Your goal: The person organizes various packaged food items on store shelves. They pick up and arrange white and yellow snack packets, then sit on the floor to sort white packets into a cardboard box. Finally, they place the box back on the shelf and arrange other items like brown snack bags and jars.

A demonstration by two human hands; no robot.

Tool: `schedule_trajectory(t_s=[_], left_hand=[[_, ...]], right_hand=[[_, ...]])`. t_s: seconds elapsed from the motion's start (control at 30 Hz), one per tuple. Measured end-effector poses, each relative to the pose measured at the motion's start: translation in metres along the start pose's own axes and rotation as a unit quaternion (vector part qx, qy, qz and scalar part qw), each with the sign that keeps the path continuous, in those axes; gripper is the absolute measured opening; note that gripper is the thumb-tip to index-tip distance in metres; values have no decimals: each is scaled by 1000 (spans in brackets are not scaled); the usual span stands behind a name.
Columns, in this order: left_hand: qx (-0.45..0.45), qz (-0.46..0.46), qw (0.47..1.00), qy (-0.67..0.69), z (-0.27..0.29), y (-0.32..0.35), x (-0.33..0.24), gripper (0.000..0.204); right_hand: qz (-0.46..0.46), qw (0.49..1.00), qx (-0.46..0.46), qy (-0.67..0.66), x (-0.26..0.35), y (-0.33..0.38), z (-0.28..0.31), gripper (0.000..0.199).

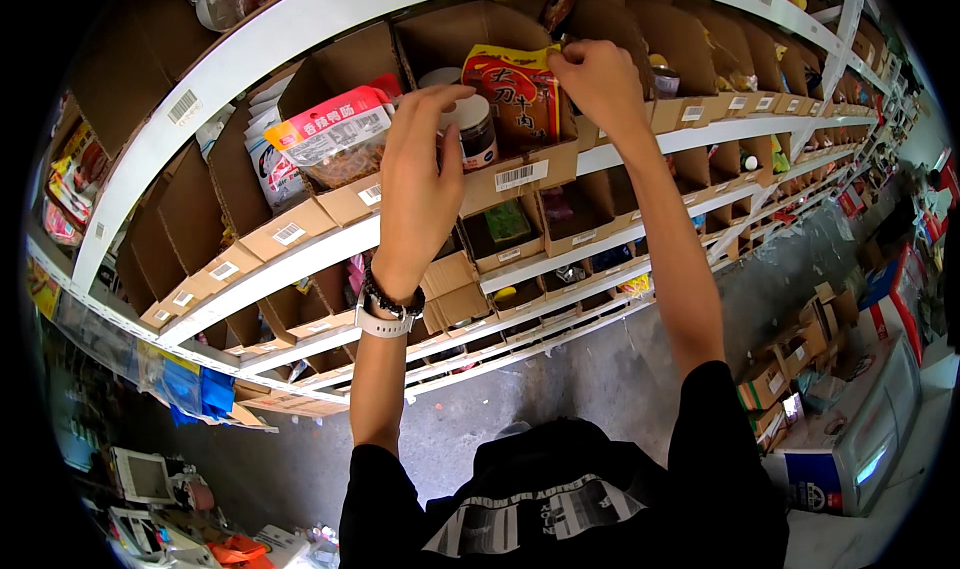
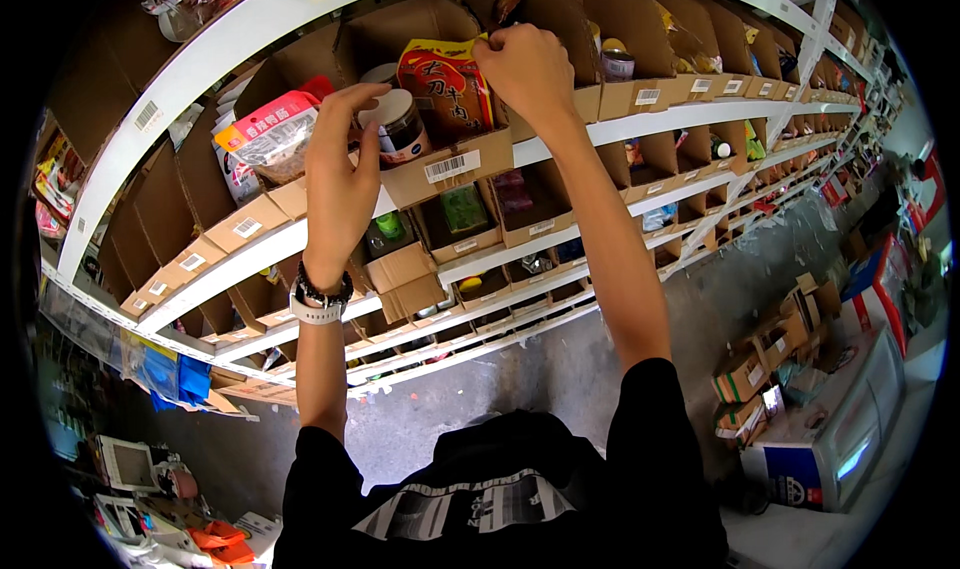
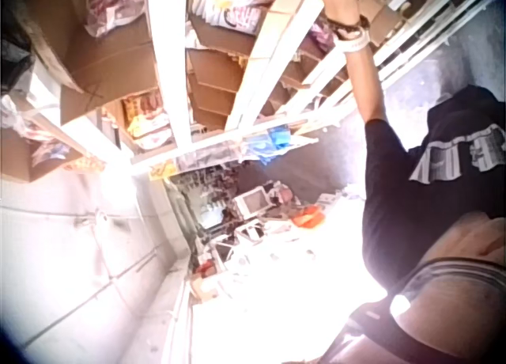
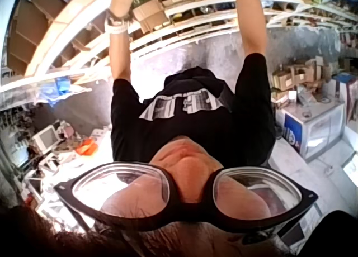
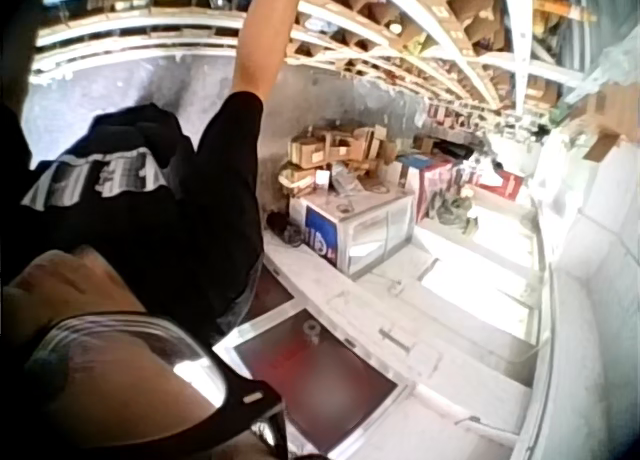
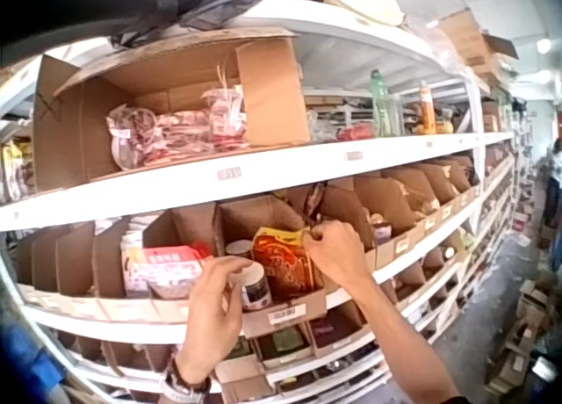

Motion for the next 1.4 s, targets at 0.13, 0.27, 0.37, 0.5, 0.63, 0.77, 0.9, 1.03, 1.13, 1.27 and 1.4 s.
schedule_trajectory(t_s=[0.13, 0.27, 0.37, 0.5, 0.63, 0.77, 0.9, 1.03, 1.13, 1.27, 1.4], left_hand=[[9, 14, 1000, 12, 0, 0, 0, 35], [14, 29, 999, 12, 0, 2, 1, 35], [10, 10, 1000, -13, 1, 4, 2, 35], [11, 9, 1000, -23, 1, 10, 5, 35], [-23, 6, 998, -50, 3, 22, 0, 38], [-38, 50, 997, -42, 8, 46, -2, 42], [-35, 55, 993, -101, -5, 89, -1, 47], [46, 74, 989, -118, -30, 129, -5, 59], [50, 57, 983, -167, -47, 134, -2, 60], [41, 73, 983, -166, -49, 133, 10, 61], [55, 63, 981, -172, -51, 126, 15, 63]], right_hand=[[-42, 999, 27, -16, -1, -1, 0, 38], [-43, 998, 44, -16, 5, 1, 1, 42], [10, 1000, -14, -12, 14, 8, 5, 44], [81, 994, -72, -22, 16, 7, 6, 45], [114, 991, -59, -38, 12, 13, 7, 49], [105, 990, -47, -76, 15, 35, 14, 47], [29, 988, -40, -144, -4, 81, 27, 39], [-53, 985, 33, -159, -37, 134, 4, 35], [-35, 984, 24, -174, -39, 144, -8, 29], [-26, 984, -5, -176, -50, 141, -31, 25], [-25, 989, -17, -145, -49, 133, -39, 24]])
Point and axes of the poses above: each hand's wrist, its own y-axis away from the middle knuckle, its own z-axis out of the back of the hand, x = y × z, the point moved 5 cm from there along -y, towards the middle knuckle, and after that the axes turned 11 degrees about -y, right-handed, at the moved point
